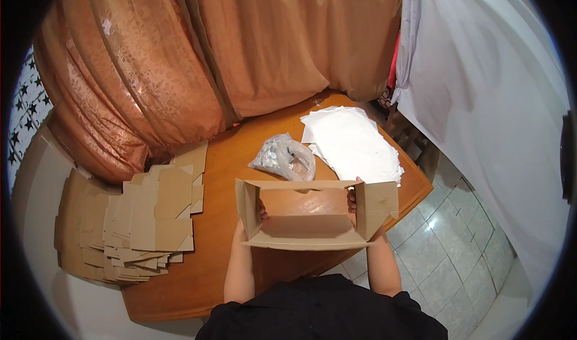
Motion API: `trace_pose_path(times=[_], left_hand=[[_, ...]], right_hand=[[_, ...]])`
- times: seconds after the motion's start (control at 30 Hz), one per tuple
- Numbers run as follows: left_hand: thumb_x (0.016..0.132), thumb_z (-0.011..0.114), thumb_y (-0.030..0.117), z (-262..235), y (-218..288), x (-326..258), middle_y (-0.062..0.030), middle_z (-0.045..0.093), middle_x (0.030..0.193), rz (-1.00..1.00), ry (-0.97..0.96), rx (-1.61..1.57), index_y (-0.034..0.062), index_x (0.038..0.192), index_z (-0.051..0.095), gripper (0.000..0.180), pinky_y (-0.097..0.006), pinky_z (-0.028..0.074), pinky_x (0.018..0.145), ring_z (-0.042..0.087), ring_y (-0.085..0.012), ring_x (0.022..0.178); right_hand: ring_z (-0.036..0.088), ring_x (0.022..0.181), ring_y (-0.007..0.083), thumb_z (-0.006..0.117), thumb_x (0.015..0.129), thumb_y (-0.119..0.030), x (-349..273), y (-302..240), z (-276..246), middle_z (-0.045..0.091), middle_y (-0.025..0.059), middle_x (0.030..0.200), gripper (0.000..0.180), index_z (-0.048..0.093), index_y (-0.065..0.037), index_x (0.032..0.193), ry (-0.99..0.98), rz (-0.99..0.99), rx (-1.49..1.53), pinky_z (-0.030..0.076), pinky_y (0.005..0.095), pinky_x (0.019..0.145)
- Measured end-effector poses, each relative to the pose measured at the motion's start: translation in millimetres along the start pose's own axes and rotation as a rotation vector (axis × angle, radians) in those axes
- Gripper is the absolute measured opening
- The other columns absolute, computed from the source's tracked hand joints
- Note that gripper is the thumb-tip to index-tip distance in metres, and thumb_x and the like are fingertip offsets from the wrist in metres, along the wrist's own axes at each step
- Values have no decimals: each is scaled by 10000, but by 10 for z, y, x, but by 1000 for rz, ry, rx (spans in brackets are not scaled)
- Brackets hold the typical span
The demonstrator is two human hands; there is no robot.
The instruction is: The recorder is folding flat cardboard into shoe boxes and then stacking them on a wall-mounted shelf.
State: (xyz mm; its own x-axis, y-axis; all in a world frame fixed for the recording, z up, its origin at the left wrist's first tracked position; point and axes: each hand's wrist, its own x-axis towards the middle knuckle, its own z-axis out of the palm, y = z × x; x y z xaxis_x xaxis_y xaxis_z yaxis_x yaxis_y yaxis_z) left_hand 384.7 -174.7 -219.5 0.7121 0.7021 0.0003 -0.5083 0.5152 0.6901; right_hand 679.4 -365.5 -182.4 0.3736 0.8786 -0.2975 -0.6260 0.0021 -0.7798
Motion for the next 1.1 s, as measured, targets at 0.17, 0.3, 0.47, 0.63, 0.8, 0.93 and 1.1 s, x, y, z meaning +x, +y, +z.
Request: trace_pose_path(times=[0.17,0.3,0.47,0.63,0.8,0.93,1.1], left_hand=[[886,557,256,-991,-568,-259,-74,590,833,-234,196,-26,63,1006,566,228,-350,553,652,608,-204,728],[912,523,257,-831,-777,-430,-52,582,834,-70,489,130,38,1042,570,259,-320,532,634,601,-178,740],[940,477,269,-1052,-664,-323,-53,577,911,114,530,415,29,1116,565,311,-276,492,704,580,-162,792],[956,434,321,-599,-358,-221,-60,560,1022,289,692,458,43,1158,556,364,-315,414,841,526,-156,956],[903,498,285,121,321,-559,-97,495,1170,578,270,973,42,1036,645,313,-370,328,971,436,-226,1141],[833,596,329,588,502,-643,-170,354,1403,354,-4,1492,79,982,700,309,-461,186,1086,238,-368,1342],[822,620,384,519,450,-678,-197,326,1428,125,125,1589,108,1108,646,398,-494,129,1102,203,-368,1368]], right_hand=[[552,593,140,530,899,-357,329,1169,-722,565,58,788,352,560,-45,1060,-309,-92,519,477,255,507],[584,682,157,515,906,-333,413,1341,-850,587,63,865,355,552,-40,1104,-224,-129,474,507,269,592],[582,758,162,495,916,-328,528,1312,-582,587,68,920,370,543,-37,1139,2,-233,178,505,274,659],[581,818,166,479,923,-325,577,1264,-577,587,72,963,383,536,-35,1167,218,-337,-64,504,278,712],[498,1051,178,463,922,-366,275,825,-255,515,88,1152,496,468,-16,1274,96,-301,234,400,317,950],[465,1132,205,482,896,-370,28,565,-56,506,104,1193,562,421,0,1314,91,-400,175,343,339,1018],[408,1227,252,485,799,-255,5,524,41,471,150,1276,616,380,18,1341,21,-374,-18,292,360,1067]])
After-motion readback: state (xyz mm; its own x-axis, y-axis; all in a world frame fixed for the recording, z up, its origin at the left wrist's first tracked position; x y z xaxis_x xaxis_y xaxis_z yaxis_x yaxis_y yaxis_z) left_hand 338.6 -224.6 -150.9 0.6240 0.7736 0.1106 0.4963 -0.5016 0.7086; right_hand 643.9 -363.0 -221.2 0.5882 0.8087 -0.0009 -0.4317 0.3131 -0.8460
